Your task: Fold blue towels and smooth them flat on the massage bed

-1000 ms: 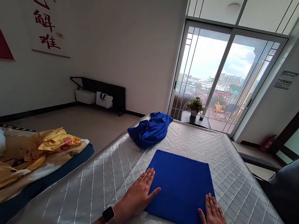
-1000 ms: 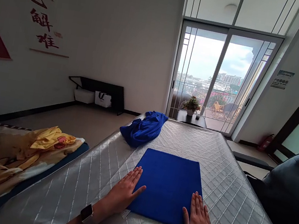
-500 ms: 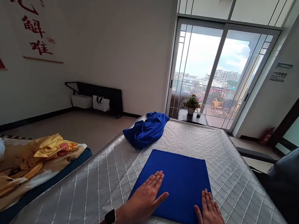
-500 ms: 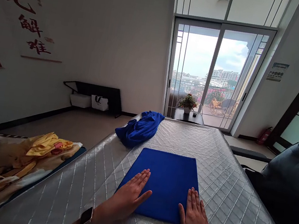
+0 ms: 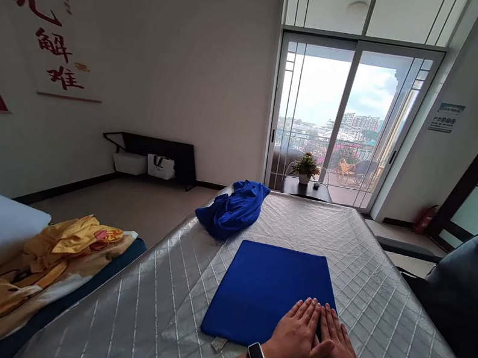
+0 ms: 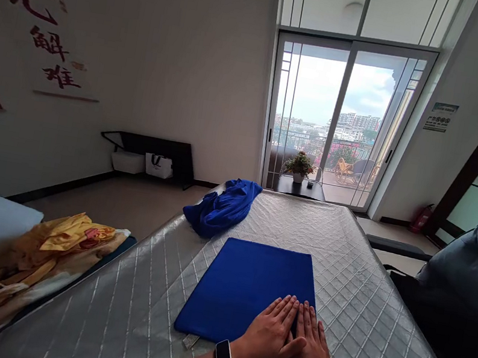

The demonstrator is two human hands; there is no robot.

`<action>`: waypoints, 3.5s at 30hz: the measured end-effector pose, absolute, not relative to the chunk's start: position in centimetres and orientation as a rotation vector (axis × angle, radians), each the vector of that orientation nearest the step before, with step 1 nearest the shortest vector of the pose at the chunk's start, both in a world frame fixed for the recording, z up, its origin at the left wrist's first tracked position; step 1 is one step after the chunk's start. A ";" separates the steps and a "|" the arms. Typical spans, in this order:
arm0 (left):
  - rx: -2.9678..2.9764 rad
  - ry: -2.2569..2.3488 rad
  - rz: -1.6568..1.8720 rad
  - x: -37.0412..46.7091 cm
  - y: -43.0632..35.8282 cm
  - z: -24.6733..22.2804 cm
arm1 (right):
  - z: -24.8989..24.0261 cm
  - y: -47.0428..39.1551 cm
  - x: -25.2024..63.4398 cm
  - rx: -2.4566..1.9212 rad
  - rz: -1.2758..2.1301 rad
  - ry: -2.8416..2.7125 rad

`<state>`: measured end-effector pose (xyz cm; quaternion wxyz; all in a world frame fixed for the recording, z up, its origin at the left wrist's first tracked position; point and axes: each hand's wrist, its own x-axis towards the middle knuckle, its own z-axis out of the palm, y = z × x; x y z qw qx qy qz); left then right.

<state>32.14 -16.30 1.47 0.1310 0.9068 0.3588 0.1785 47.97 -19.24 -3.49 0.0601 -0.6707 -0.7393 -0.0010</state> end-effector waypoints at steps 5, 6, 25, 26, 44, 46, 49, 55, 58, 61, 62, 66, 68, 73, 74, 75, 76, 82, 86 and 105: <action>2.613 1.122 0.460 30.4 -16.3 1.4 | -2.7 -19.3 47.7 -2.068 0.035 -2.234; 2.603 1.139 0.449 30.0 -16.2 1.4 | -2.7 -19.3 47.7 -2.072 0.021 -2.222; 2.461 1.636 0.268 15.5 -15.5 2.0 | -5.4 -19.1 48.6 -1.884 -0.146 -2.170; 2.463 1.651 0.279 15.1 -15.5 1.8 | -5.6 -19.1 48.7 -1.868 -0.164 -2.182; 2.407 1.752 0.313 14.4 -15.7 1.2 | -4.5 -17.3 49.6 -1.991 -0.037 -2.258; 2.435 1.748 0.341 14.3 -15.5 0.8 | -3.0 -16.1 49.3 -2.017 -0.011 -2.253; 2.444 1.758 0.345 14.2 -15.4 0.5 | -0.8 -13.6 48.7 -2.080 0.013 -2.229; 2.429 1.784 0.309 14.1 -15.5 0.4 | -1.1 -10.0 47.9 -2.143 0.040 -2.216; 2.444 1.781 0.313 14.1 -15.5 0.2 | -2.6 -9.5 48.1 -2.136 0.043 -2.247; 2.432 1.786 0.288 14.2 -15.4 0.3 | -3.2 -9.5 48.3 -2.145 0.054 -2.219; 2.426 1.791 0.282 14.2 -15.5 0.4 | -3.3 -9.5 48.3 -2.148 0.061 -2.203; 2.434 1.795 0.286 14.2 -15.5 0.6 | -3.0 -9.5 48.3 -2.140 0.087 -2.177; 2.447 1.790 0.289 14.2 -15.5 0.6 | -3.0 -9.6 48.4 -2.110 0.098 -2.183; 2.434 1.785 0.260 14.1 -15.5 0.7 | -3.0 -9.7 48.8 -2.093 0.090 -2.188; 2.436 1.777 0.264 14.1 -15.5 0.7 | -3.0 -9.8 48.8 -2.091 0.085 -2.184; 2.439 1.762 0.269 14.0 -15.4 0.7 | -3.0 -9.8 48.8 -2.087 0.082 -2.179; 2.440 1.746 0.272 13.9 -15.3 0.7 | -2.9 -9.8 48.8 -2.082 0.078 -2.172; 2.298 1.803 0.207 13.8 -14.1 2.3 | -2.7 -9.9 48.5 -2.100 0.061 -2.181; 2.321 1.798 0.204 16.3 -13.3 3.6 | -2.7 -9.8 48.4 -2.123 0.047 -2.185; 2.609 1.279 0.445 32.4 -8.8 0.6 | -2.2 -10.0 48.5 -2.120 0.070 -2.220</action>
